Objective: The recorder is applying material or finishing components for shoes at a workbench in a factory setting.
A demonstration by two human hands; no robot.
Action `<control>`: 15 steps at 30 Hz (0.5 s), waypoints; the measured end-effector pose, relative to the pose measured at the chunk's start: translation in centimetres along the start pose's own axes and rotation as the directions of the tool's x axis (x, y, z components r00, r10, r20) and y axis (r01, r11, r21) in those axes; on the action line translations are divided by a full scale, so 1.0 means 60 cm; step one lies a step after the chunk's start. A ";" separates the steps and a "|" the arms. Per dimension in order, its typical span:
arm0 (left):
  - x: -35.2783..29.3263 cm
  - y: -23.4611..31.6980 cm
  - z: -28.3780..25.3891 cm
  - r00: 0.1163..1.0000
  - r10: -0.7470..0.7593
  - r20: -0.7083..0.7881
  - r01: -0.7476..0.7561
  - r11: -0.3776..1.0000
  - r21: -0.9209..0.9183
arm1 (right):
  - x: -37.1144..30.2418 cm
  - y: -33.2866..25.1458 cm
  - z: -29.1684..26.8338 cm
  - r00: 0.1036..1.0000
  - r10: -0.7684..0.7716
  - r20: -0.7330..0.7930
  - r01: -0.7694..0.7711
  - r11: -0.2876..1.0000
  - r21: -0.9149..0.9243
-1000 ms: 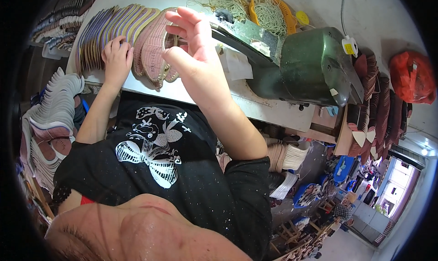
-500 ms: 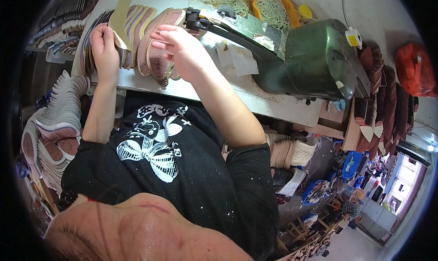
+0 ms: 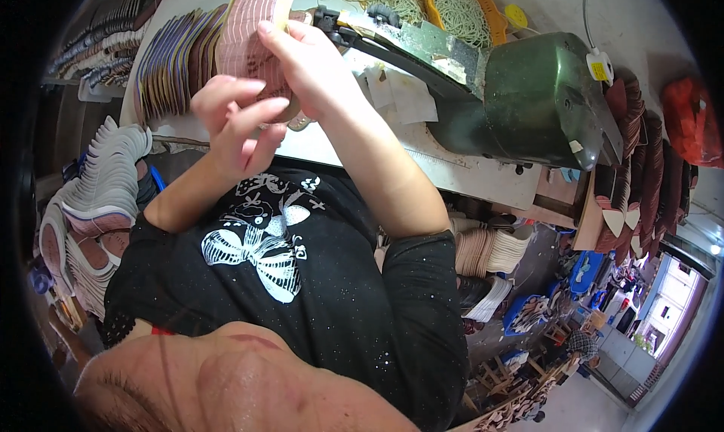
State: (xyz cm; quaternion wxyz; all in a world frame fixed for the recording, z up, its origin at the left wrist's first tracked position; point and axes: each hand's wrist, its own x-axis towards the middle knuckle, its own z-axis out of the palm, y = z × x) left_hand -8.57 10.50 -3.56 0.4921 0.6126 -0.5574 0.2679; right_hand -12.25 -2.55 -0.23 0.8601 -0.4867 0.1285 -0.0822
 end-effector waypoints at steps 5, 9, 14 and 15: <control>0.022 0.020 0.002 0.970 -0.001 0.242 -0.047 0.980 0.194 | 0.007 -0.023 0.007 0.987 0.066 -0.147 -0.079 0.993 -0.087; 0.012 0.028 0.022 0.972 0.077 0.220 -0.131 0.961 0.244 | 0.020 -0.019 -0.019 0.991 -0.108 -0.078 0.089 0.972 -0.216; -0.001 0.015 0.014 0.974 -0.006 0.226 -0.037 0.982 0.185 | 0.034 -0.012 -0.022 0.985 -0.076 -0.156 0.010 0.923 -0.385; 0.004 0.016 0.013 0.974 -0.004 0.225 -0.037 0.983 0.181 | 0.034 -0.006 -0.025 0.984 -0.077 -0.159 0.010 0.922 -0.387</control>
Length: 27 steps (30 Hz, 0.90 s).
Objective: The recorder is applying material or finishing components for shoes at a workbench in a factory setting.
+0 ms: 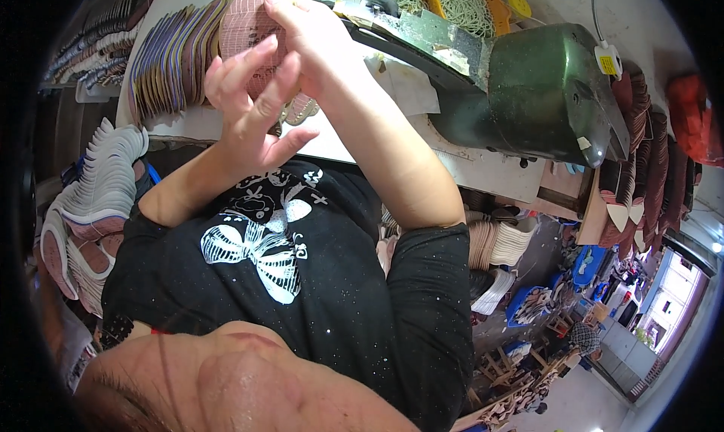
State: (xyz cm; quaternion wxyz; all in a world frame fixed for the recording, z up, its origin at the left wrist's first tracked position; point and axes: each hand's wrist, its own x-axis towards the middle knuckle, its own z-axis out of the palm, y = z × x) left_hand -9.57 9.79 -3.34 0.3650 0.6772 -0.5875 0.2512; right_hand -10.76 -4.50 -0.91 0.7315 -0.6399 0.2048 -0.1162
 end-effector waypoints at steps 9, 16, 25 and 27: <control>0.019 -0.024 -0.025 0.986 0.087 -0.140 -0.129 0.937 -0.325 | -0.015 0.001 0.000 0.997 0.071 0.029 -0.076 0.889 0.452; 0.032 -0.137 -0.011 0.611 -0.781 -0.131 0.243 0.343 -0.908 | -0.064 0.020 -0.025 0.987 -0.028 0.157 -0.006 0.977 0.212; 0.047 -0.095 0.011 0.594 -0.572 0.566 0.444 -0.354 -0.823 | -0.087 0.068 -0.022 0.979 -0.098 0.178 -0.023 0.818 0.574; 0.041 -0.089 0.028 0.631 -0.518 0.578 0.444 -0.370 -0.816 | -0.079 0.092 -0.030 0.966 -0.144 0.213 -0.018 0.788 0.616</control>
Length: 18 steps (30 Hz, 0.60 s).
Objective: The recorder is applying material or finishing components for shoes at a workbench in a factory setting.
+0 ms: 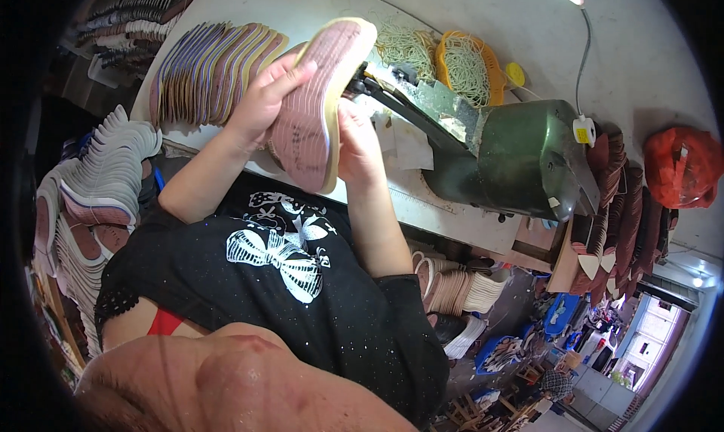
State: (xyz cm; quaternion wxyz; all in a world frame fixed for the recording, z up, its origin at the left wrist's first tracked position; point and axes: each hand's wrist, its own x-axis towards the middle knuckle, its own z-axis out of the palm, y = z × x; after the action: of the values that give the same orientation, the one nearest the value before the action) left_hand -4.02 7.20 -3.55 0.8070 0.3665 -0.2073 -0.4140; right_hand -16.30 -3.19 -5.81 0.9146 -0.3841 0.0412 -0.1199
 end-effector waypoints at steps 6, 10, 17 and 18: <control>-0.023 0.019 0.019 0.980 -0.061 0.190 -0.005 0.944 0.330 | 0.013 0.005 -0.027 0.991 0.090 0.096 -0.085 0.995 -0.056; -0.040 0.039 0.013 0.972 0.094 0.215 -0.201 0.803 0.561 | 0.000 -0.041 -0.017 0.969 0.069 0.239 0.004 0.955 -0.296; -0.026 0.040 0.012 0.984 0.063 0.165 -0.176 0.290 0.941 | -0.015 -0.059 -0.004 0.998 0.058 0.011 -0.037 0.758 -0.651; -0.022 0.028 0.001 0.982 0.102 0.162 -0.190 0.435 0.880 | -0.018 -0.064 0.001 0.995 0.095 0.009 -0.066 0.747 -0.662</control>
State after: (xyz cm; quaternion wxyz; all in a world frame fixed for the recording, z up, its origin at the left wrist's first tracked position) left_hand -3.95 8.88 -2.28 0.5175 0.6980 -0.4581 -0.1874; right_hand -18.06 -5.46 -3.04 0.7249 -0.6825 0.0783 -0.0499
